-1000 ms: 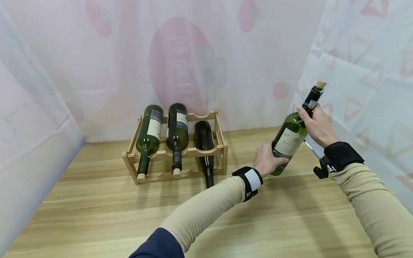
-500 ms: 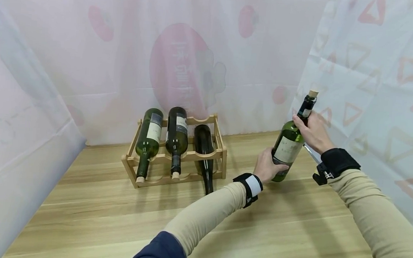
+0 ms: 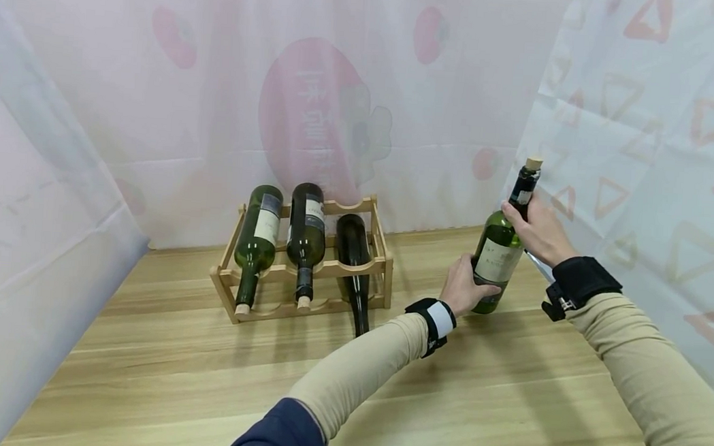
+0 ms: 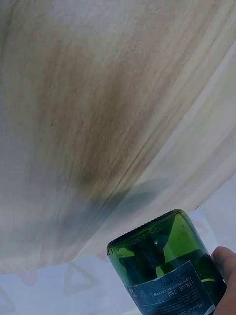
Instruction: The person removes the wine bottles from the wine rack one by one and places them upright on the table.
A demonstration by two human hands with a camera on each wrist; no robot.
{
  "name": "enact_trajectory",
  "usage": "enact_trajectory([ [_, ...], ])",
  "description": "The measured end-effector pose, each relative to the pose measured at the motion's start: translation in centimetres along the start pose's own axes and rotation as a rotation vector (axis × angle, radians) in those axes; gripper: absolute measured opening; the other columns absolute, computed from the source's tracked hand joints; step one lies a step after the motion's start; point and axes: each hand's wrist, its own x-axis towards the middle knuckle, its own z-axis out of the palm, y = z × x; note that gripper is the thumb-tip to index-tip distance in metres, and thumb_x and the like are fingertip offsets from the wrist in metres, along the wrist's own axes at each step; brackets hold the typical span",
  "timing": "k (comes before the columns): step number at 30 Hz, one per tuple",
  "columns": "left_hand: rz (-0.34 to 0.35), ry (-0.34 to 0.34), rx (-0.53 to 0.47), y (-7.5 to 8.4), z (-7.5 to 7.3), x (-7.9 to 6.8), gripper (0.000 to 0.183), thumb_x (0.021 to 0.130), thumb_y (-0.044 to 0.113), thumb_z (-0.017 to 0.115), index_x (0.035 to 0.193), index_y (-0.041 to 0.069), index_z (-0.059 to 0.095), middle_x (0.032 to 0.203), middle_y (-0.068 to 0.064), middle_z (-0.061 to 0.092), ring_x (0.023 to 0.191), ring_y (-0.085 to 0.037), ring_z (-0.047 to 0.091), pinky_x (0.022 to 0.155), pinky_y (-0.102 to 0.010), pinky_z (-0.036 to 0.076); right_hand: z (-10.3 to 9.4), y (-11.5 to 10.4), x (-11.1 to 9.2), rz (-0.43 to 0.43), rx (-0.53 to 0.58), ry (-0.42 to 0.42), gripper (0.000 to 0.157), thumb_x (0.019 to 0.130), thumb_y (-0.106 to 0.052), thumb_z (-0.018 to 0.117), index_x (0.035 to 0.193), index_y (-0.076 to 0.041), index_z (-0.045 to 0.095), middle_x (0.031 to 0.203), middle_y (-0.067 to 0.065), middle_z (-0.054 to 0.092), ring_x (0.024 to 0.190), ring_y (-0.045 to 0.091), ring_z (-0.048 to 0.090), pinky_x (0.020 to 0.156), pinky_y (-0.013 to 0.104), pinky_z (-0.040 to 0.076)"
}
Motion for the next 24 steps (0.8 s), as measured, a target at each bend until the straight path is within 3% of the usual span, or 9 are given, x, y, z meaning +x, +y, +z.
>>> enact_trajectory([
  [5,-0.005,0.012,0.007,-0.1,0.3,0.3,0.064,0.073,0.029,0.085,0.124,0.016,0.050,0.117,0.003,0.060,0.105,-0.008,0.060,0.087,-0.022,0.051,0.2,0.0,0.2,-0.020,-0.009,-0.001,0.039,0.102,-0.033,0.042,0.103,0.005,0.048,0.095,0.025,0.049,0.090,0.042,0.050,0.076,0.050,0.036],
  [12,-0.021,0.018,-0.011,-0.6,0.7,0.2,0.064,0.071,0.027,0.087,0.122,0.015,0.050,0.117,0.002,0.060,0.106,-0.008,0.060,0.089,-0.022,0.051,0.7,0.1,-0.1,-0.067,-0.014,0.024,0.032,0.101,-0.028,0.046,0.093,0.003,0.048,0.085,0.017,0.045,0.078,0.031,0.045,0.069,0.035,0.032],
  [19,-0.033,0.013,-0.021,-0.8,1.1,0.1,0.063,0.071,0.027,0.087,0.121,0.016,0.051,0.116,0.002,0.060,0.105,-0.008,0.060,0.088,-0.022,0.052,0.8,0.5,-0.6,-0.041,0.002,-0.013,0.035,0.101,-0.029,0.045,0.110,0.004,0.042,0.089,0.017,0.047,0.079,0.028,0.047,0.069,0.025,0.033],
  [24,-0.029,0.014,-0.018,-1.1,1.6,0.0,0.063,0.069,0.027,0.088,0.119,0.016,0.051,0.114,0.003,0.060,0.104,-0.007,0.060,0.087,-0.021,0.051,0.8,1.0,-0.9,-0.039,0.018,-0.060,0.040,0.102,-0.028,0.042,0.120,0.008,0.039,0.098,0.023,0.051,0.089,0.034,0.051,0.077,0.035,0.038],
])
